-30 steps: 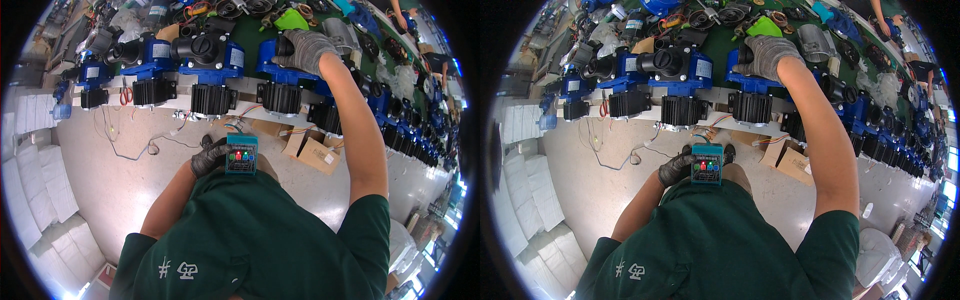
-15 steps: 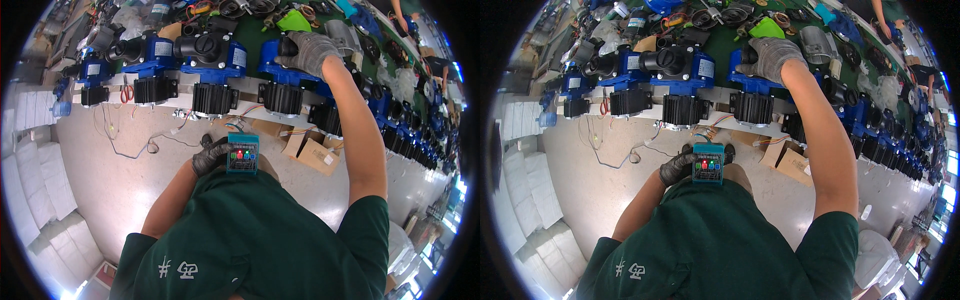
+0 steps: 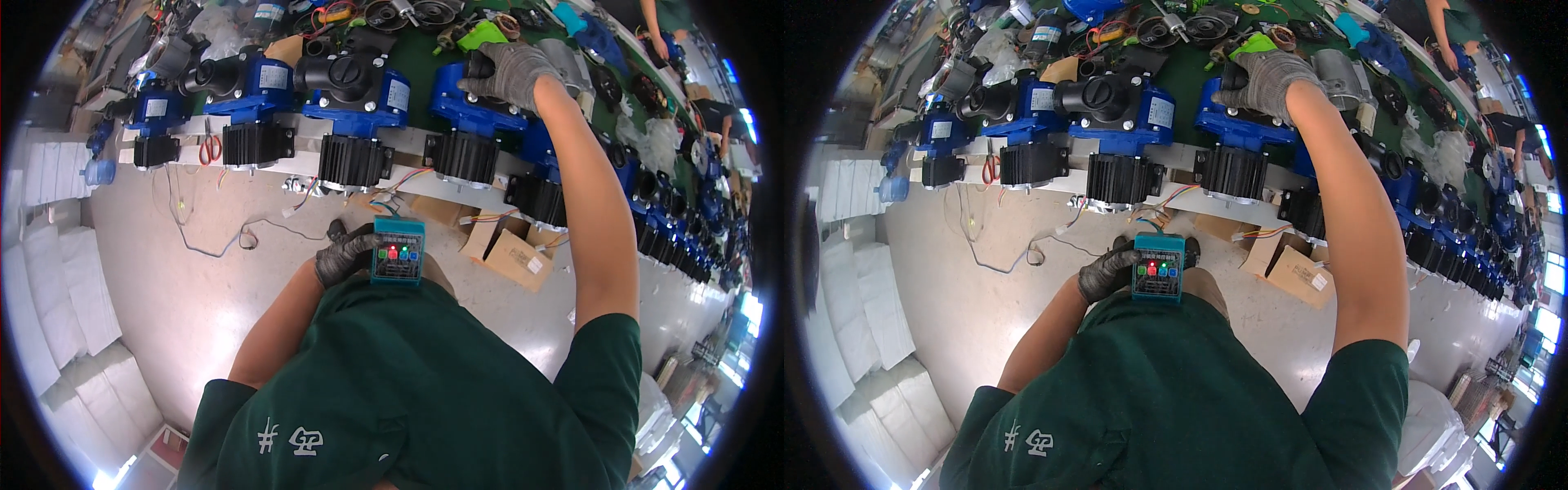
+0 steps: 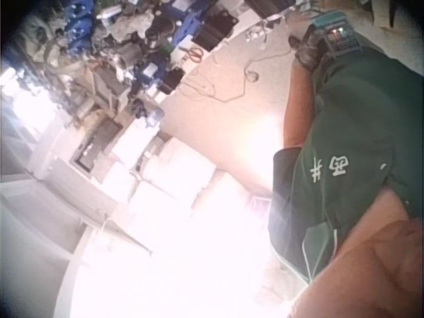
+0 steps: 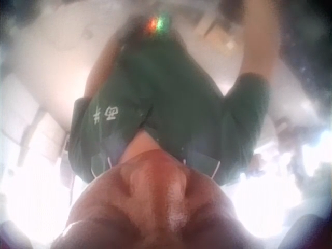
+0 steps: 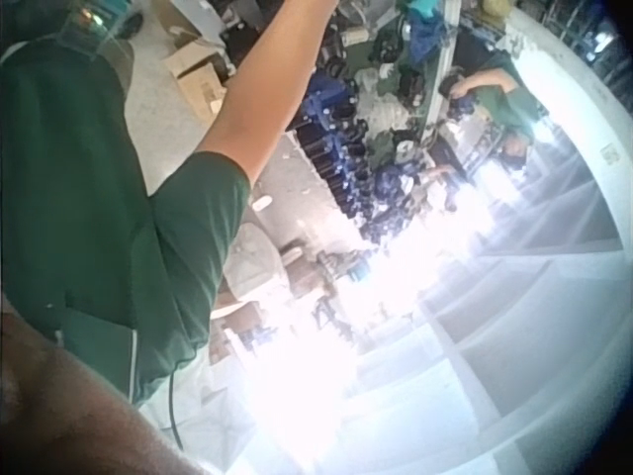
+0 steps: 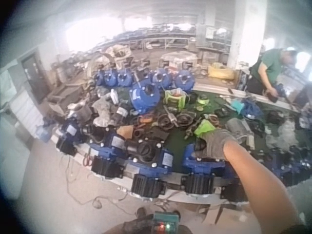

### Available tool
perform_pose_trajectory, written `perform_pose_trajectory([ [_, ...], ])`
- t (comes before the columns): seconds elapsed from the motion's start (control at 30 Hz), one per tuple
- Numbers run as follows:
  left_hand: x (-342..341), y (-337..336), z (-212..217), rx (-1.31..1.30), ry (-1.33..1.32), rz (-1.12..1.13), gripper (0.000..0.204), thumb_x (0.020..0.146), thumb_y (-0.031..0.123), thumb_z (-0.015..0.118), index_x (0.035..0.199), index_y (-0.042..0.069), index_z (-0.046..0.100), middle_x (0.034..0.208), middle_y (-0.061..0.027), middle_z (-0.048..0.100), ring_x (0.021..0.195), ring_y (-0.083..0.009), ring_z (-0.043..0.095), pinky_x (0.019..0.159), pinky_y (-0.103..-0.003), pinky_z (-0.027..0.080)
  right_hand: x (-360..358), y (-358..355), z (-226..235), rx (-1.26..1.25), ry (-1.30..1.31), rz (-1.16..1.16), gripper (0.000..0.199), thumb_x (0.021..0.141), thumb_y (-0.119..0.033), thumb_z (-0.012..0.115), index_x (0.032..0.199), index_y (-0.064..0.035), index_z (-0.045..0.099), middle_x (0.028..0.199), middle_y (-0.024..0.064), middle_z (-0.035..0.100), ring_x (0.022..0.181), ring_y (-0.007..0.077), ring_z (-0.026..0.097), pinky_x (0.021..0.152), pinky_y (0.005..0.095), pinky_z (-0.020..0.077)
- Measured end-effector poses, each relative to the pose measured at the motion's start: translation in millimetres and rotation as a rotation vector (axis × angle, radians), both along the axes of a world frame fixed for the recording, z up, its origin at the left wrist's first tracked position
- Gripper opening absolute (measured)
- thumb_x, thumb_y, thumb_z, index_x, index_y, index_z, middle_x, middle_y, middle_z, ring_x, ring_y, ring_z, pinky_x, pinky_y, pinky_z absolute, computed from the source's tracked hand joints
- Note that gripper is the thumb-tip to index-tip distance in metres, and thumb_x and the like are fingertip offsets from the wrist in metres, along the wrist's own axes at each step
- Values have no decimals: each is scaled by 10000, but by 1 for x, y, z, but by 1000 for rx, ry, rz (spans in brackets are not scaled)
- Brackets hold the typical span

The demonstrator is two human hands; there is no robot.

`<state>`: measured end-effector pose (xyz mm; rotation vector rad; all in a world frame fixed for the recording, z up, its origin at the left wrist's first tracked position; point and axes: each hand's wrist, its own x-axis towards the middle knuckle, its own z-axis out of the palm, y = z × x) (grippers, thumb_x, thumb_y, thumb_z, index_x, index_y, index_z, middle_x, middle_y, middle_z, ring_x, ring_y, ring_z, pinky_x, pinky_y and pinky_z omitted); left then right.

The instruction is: Connecting an electronic controller to a series of water pumps on an assembly line for testing or configuration.

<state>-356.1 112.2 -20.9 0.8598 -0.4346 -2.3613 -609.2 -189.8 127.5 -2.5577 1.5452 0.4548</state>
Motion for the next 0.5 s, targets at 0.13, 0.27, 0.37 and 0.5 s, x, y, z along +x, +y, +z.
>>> perform_pose_trajectory([
  [0.13,0,-4,-3,-40,7,-42,735,899,450,654,1473,54,419,1438,-137,511,1354,-271,463,1168,-400,336,2,-15,-1,12,52,-23,962,722,-808,620,1395,-124,544,1261,173,652,1174,345,616,1028,443,473],
  [0.27,-3,-4,-1,-38,-12,-48,741,893,458,661,1467,51,426,1427,-138,517,1341,-274,473,1162,-401,343,-3,-27,-5,-14,35,3,1001,723,-835,588,1446,-150,490,1321,192,614,1215,367,591,1051,464,457],
  [0.37,-3,-3,-7,-23,4,-25,743,890,458,667,1465,54,429,1428,-138,516,1339,-274,474,1159,-399,346,-3,-32,-9,0,29,13,1010,727,-837,580,1465,-158,464,1345,197,596,1227,378,580,1059,473,450],
  [0.5,-5,-3,-10,-3,26,-8,738,887,441,676,1466,55,429,1433,-138,513,1338,-276,477,1156,-398,350,-7,-25,-10,-116,-133,56,736,747,-742,672,1100,-97,659,1014,156,713,984,340,676,899,429,521],
])
